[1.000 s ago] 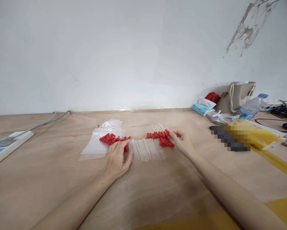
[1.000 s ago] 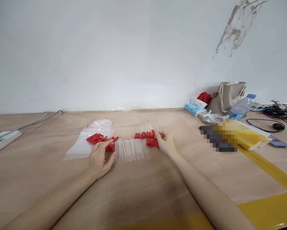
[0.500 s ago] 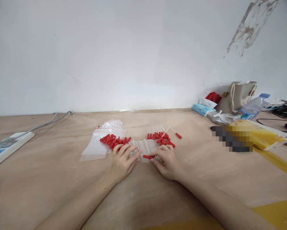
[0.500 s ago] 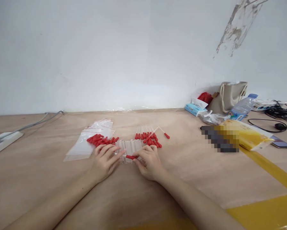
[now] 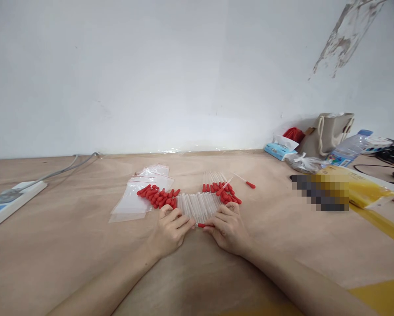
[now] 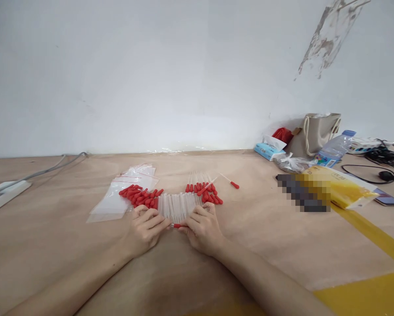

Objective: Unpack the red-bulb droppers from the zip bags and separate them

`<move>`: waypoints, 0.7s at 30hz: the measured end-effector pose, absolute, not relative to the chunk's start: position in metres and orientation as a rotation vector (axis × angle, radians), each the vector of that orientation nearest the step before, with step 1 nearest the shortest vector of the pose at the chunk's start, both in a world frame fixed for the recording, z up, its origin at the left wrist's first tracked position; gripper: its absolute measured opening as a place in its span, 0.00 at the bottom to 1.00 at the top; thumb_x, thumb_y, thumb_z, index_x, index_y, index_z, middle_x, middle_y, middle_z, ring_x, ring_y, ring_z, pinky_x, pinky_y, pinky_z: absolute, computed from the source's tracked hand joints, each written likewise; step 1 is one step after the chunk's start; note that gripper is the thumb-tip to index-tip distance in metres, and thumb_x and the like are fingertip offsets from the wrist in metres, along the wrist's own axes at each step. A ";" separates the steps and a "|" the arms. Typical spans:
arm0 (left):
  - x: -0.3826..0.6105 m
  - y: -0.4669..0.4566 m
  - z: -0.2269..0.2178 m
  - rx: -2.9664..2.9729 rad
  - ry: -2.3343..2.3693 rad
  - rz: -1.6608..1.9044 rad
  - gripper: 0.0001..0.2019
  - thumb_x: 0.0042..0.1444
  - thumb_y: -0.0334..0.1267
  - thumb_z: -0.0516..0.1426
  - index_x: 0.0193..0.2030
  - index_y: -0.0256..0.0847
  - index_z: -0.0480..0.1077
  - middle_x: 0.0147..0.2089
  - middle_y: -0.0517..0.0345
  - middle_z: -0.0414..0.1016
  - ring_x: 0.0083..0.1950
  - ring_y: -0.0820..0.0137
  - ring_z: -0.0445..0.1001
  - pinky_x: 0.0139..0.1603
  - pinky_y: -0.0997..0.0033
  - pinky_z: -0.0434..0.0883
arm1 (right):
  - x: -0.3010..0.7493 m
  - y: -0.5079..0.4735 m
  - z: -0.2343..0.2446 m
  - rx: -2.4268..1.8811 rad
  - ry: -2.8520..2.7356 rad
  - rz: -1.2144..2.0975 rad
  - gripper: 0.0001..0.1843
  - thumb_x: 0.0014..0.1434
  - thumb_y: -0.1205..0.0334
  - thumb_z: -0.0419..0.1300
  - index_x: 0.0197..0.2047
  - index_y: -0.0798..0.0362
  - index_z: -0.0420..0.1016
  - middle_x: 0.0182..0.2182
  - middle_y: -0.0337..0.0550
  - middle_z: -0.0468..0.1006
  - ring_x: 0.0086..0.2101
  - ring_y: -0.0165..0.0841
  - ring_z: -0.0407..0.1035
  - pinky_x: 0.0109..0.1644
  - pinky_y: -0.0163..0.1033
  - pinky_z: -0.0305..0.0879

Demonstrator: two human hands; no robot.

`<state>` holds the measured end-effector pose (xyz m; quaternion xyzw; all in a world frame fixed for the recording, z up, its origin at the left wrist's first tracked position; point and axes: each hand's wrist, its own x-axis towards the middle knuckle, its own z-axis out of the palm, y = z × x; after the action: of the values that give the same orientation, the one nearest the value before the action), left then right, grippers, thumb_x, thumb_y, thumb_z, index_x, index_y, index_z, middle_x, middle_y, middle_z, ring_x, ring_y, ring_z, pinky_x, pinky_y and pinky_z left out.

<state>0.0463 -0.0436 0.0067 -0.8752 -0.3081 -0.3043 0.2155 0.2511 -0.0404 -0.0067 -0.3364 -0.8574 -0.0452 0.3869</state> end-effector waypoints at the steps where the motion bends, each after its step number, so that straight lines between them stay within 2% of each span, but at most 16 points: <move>1: 0.046 -0.044 0.007 -2.434 -0.845 -0.839 0.05 0.56 0.31 0.53 0.35 0.42 0.69 0.25 0.63 0.71 0.31 0.72 0.64 0.41 0.62 0.55 | 0.252 -0.042 -0.005 -0.847 -2.192 -0.114 0.06 0.55 0.61 0.57 0.28 0.51 0.72 0.20 0.36 0.71 0.29 0.29 0.59 0.43 0.42 0.47; 8: 0.024 -0.039 0.008 -2.369 -0.940 -1.002 0.07 0.55 0.29 0.52 0.37 0.40 0.69 0.28 0.59 0.71 0.31 0.71 0.65 0.37 0.66 0.59 | 0.279 -0.035 0.002 -0.961 -2.047 -0.065 0.06 0.55 0.63 0.55 0.29 0.51 0.72 0.23 0.38 0.73 0.29 0.30 0.63 0.43 0.44 0.51; 12: 0.019 -0.032 0.004 -2.382 -1.084 -1.046 0.15 0.57 0.28 0.49 0.50 0.40 0.65 0.36 0.53 0.70 0.36 0.70 0.67 0.36 0.69 0.65 | 0.306 -0.009 0.003 -1.066 -1.793 0.199 0.08 0.55 0.60 0.54 0.37 0.51 0.72 0.31 0.43 0.74 0.32 0.32 0.66 0.37 0.38 0.60; 14: 0.023 -0.028 0.001 -2.387 -1.166 -1.017 0.20 0.57 0.27 0.46 0.57 0.39 0.59 0.40 0.50 0.67 0.40 0.68 0.68 0.39 0.69 0.67 | 0.320 0.006 -0.002 -1.192 -1.652 0.216 0.11 0.54 0.58 0.53 0.36 0.52 0.74 0.32 0.45 0.72 0.32 0.32 0.66 0.34 0.38 0.62; 16: 0.027 -0.024 -0.001 -2.381 -1.218 -1.009 0.23 0.57 0.26 0.44 0.61 0.39 0.54 0.42 0.49 0.65 0.41 0.68 0.67 0.41 0.68 0.68 | 0.334 0.020 -0.010 -1.373 -1.551 0.231 0.12 0.52 0.58 0.53 0.35 0.54 0.75 0.31 0.46 0.71 0.29 0.32 0.66 0.31 0.38 0.62; 18: 0.029 -0.020 -0.002 -2.371 -1.206 -1.028 0.24 0.57 0.25 0.43 0.61 0.39 0.52 0.41 0.50 0.64 0.41 0.69 0.67 0.41 0.69 0.69 | 0.346 0.029 -0.018 -1.494 -1.490 0.352 0.13 0.49 0.57 0.55 0.35 0.56 0.74 0.28 0.45 0.72 0.24 0.30 0.63 0.27 0.37 0.61; 21: 0.028 -0.016 -0.004 -2.340 -1.147 -1.078 0.20 0.57 0.26 0.45 0.56 0.39 0.59 0.40 0.52 0.65 0.40 0.70 0.68 0.41 0.72 0.69 | 0.351 0.034 -0.026 -1.522 -1.482 0.517 0.13 0.46 0.54 0.57 0.30 0.56 0.71 0.22 0.42 0.71 0.21 0.29 0.62 0.23 0.35 0.58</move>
<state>0.0281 -0.0165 -0.0037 -0.8191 -0.4015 -0.3772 0.1600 0.3510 0.0337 -0.0258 -0.6182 -0.6020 0.2100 0.4598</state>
